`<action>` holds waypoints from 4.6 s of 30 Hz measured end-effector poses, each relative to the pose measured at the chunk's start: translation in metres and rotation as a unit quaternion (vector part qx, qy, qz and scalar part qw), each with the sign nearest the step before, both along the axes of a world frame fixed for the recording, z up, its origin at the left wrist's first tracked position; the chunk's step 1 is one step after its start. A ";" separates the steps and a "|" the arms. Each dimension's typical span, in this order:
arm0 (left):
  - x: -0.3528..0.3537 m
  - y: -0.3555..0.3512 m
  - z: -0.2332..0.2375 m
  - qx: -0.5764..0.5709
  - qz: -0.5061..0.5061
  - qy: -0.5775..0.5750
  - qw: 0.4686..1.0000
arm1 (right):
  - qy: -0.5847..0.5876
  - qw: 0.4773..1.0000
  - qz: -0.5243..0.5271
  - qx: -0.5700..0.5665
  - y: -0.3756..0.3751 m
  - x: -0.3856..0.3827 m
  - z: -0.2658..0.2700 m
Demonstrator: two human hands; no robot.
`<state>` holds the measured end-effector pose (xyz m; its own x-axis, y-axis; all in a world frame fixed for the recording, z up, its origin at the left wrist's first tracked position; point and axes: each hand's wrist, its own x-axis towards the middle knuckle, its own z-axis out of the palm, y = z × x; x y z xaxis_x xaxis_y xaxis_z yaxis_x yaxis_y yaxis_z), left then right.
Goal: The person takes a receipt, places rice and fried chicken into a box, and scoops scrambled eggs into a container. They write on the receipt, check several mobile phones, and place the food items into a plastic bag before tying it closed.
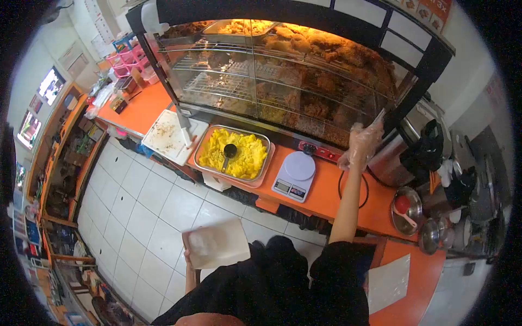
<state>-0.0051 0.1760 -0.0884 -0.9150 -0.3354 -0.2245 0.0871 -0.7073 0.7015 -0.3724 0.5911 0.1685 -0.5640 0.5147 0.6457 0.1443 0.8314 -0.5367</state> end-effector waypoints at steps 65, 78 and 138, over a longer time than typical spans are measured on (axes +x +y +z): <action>-0.355 -0.035 0.088 0.060 -0.252 -0.144 0.955 | -0.074 0.379 0.548 -0.742 -0.131 -0.045 -0.022; -0.343 -0.026 0.088 0.067 -0.209 -0.108 0.970 | -0.196 0.778 0.596 -0.038 -0.199 -0.011 -0.025; -0.378 -0.333 0.051 0.062 0.034 -0.013 0.997 | -0.238 0.925 0.264 -0.133 -0.341 -0.004 -0.096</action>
<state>-0.3827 -0.1570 -0.0374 -0.8842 -0.3652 -0.2912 0.1219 -0.7822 0.6110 -0.3767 0.2498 0.0722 -0.9703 0.1908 0.1488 0.0284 0.7004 -0.7132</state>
